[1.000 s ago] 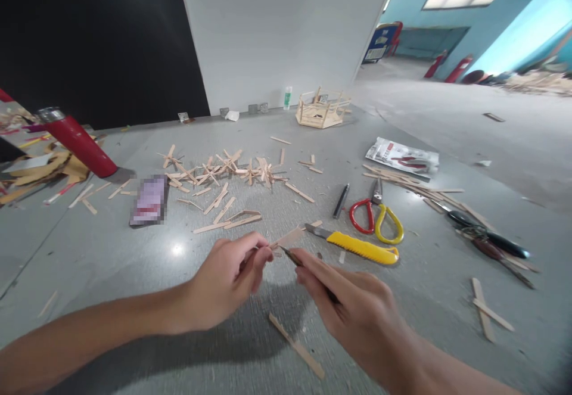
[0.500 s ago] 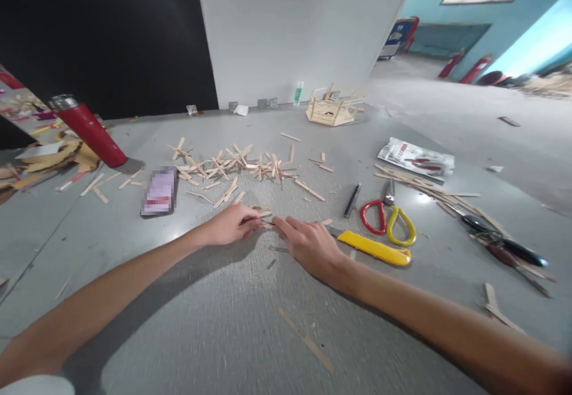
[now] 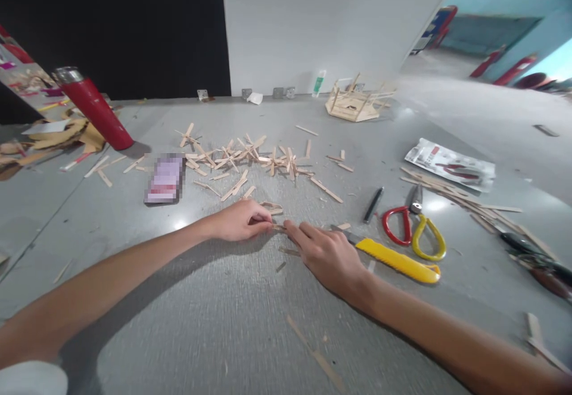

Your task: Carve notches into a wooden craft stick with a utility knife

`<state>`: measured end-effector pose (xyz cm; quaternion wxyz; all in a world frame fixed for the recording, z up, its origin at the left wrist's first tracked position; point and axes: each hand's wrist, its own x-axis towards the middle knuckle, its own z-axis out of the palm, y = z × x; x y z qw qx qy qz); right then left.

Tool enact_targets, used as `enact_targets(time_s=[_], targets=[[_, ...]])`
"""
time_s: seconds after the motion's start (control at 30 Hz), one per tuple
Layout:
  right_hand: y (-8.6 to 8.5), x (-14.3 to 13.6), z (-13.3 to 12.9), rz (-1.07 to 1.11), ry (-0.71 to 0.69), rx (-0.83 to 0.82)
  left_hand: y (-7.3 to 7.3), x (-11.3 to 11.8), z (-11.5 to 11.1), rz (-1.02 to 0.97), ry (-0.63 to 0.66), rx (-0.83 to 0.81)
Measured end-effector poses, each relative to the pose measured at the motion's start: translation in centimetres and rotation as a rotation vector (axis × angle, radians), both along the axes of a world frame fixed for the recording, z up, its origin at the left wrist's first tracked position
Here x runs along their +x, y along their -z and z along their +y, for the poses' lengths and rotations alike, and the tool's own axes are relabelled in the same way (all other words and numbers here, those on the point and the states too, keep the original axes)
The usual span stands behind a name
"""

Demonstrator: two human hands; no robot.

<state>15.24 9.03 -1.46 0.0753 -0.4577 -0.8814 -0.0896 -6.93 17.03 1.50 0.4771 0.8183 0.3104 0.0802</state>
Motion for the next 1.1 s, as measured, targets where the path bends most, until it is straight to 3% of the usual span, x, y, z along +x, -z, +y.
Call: enact_targets(time_s=[0.17, 0.5, 0.9, 1.1], targets=[[-0.8, -0.1, -0.4, -0.084, 0.014, -0.025, 0.0, 0.0, 0.3, 0.032, 0.035, 0.143], [-1.4, -0.9, -1.2, -0.172, 0.026, 0.025, -0.4, 0.1, 0.1, 0.014, 0.053, 0.067], [-3.9, -1.7, -0.1, -0.126, 0.116, -0.337, 0.2, 0.0, -0.1, -0.012, 0.079, 0.209], [-2.7, -0.7, 0.7, -0.030, 0.011, -0.308, 0.2, -0.1, -0.1, -0.003, 0.075, 0.220]])
